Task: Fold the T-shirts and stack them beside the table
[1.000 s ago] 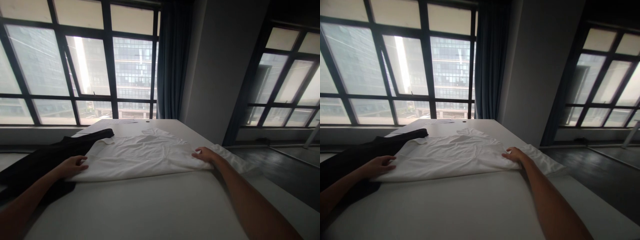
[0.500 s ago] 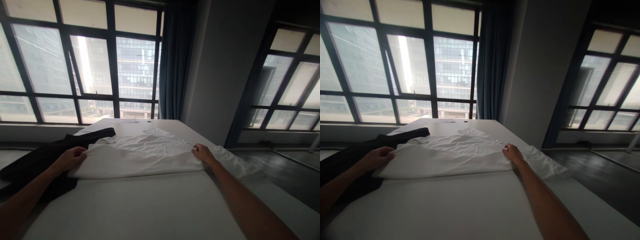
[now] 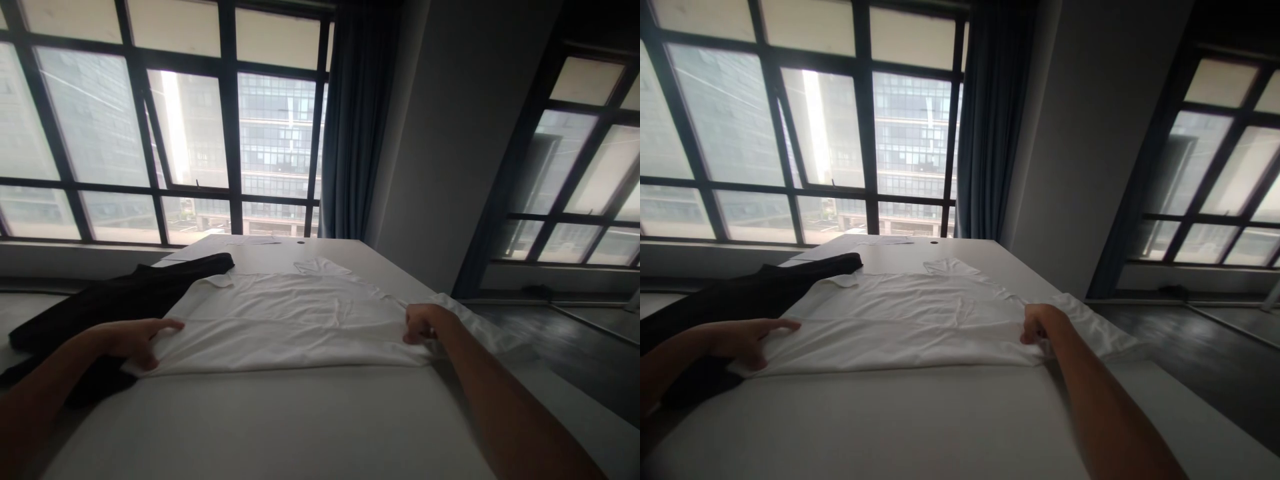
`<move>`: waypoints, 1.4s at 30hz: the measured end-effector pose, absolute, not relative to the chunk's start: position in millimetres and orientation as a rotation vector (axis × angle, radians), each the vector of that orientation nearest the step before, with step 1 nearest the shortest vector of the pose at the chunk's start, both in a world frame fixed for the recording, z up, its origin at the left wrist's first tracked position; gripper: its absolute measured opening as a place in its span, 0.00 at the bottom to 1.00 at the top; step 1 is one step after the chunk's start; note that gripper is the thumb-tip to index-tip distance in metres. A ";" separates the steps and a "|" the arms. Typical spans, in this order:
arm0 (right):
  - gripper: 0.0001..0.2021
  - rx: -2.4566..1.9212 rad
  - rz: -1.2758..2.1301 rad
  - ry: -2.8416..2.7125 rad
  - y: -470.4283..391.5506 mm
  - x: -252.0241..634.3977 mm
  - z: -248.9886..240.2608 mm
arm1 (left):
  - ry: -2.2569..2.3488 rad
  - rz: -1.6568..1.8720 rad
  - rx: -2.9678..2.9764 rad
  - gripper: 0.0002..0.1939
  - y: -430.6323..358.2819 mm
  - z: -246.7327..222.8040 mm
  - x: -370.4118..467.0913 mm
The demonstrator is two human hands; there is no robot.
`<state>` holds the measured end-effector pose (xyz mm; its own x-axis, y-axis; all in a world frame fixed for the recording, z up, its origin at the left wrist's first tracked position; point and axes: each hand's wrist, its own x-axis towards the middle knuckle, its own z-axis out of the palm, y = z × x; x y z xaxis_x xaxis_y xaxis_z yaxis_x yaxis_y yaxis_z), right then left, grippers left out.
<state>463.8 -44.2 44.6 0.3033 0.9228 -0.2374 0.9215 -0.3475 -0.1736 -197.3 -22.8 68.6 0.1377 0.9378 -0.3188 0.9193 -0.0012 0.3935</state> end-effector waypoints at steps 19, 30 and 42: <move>0.12 -2.160 -0.032 -1.966 -24.2 458.3 39.1 | 1.877 0.519 2.176 0.22 22.6 45.4 -192.4; 0.25 -2.146 -0.340 -1.709 24.3 424.5 62.9 | 1.822 0.867 2.372 0.26 28.7 34.5 -210.2; 0.40 -2.322 0.248 -2.106 -22.0 395.9 -1.1 | 1.657 0.235 2.387 0.40 16.5 31.4 -200.2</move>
